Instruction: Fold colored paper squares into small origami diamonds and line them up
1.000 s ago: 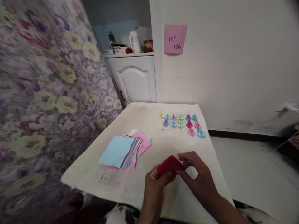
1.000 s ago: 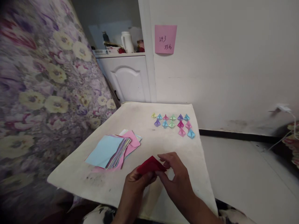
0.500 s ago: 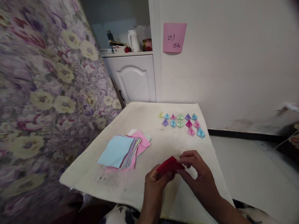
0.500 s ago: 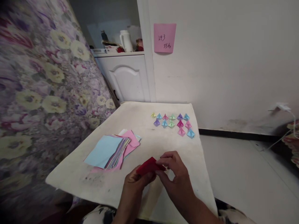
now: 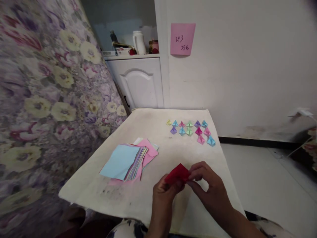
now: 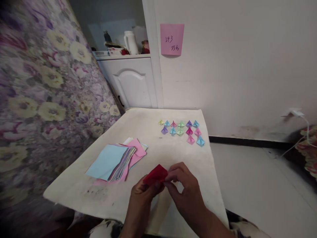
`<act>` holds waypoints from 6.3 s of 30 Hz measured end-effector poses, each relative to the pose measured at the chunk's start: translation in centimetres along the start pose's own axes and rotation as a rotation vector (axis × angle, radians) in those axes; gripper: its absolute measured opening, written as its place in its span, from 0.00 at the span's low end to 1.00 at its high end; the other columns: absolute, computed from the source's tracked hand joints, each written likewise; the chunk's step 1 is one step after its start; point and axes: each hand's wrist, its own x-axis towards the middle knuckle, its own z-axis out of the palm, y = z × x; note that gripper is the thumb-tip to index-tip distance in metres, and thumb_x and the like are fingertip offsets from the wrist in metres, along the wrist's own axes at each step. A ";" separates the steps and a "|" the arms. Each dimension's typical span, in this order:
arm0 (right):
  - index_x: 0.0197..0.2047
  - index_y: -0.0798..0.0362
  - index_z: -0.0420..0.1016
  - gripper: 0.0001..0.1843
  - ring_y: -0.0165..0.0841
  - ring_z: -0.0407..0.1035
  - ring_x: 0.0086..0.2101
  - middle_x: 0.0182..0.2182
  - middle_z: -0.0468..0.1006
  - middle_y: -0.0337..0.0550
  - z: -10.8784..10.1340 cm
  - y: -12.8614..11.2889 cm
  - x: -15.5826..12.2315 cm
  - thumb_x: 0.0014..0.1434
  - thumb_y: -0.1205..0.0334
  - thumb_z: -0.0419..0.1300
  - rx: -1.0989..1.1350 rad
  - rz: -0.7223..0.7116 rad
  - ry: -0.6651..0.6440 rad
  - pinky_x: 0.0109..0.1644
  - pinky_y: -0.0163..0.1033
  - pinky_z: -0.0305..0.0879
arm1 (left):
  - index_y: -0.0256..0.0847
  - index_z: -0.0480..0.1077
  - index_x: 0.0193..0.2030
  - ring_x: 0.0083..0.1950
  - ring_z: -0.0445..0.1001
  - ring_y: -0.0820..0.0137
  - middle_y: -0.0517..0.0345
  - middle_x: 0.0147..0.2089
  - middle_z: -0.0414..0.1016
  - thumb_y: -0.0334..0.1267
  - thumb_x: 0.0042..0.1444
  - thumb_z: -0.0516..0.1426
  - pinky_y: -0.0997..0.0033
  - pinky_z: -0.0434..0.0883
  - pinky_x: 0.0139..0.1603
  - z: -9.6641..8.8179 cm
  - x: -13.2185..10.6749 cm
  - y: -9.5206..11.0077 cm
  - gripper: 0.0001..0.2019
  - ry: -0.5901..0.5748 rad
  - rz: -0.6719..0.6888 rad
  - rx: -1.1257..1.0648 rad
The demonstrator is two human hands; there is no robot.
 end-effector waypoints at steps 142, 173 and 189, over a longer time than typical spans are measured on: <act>0.38 0.48 0.73 0.10 0.36 0.65 0.39 0.40 0.67 0.46 0.2 1.0 -0.5 0.55 0.71 0.56 -0.214 -0.081 -0.053 0.40 0.41 0.66 | 0.37 0.77 0.32 0.34 0.72 0.69 0.54 0.32 0.78 0.35 0.43 0.65 0.74 0.68 0.32 -0.3 -0.3 0.3 0.07 0.028 -0.079 -0.002; 0.33 0.51 0.70 0.08 0.33 0.68 0.37 0.40 0.69 0.43 0.4 1.0 -0.4 0.51 0.74 0.58 -0.051 0.108 -0.140 0.42 0.39 0.67 | 0.38 0.77 0.35 0.40 0.75 0.64 0.54 0.35 0.80 0.33 0.45 0.63 0.68 0.69 0.44 -0.1 -0.2 0.2 0.08 -0.022 0.011 0.136; 0.32 0.50 0.71 0.08 0.34 0.66 0.37 0.36 0.70 0.42 -0.1 1.6 -0.3 0.52 0.73 0.58 -0.203 0.071 -0.270 0.40 0.39 0.65 | 0.37 0.73 0.41 0.44 0.71 0.64 0.50 0.40 0.76 0.35 0.51 0.59 0.64 0.69 0.48 0.4 -0.6 0.7 0.10 -0.183 0.005 -0.014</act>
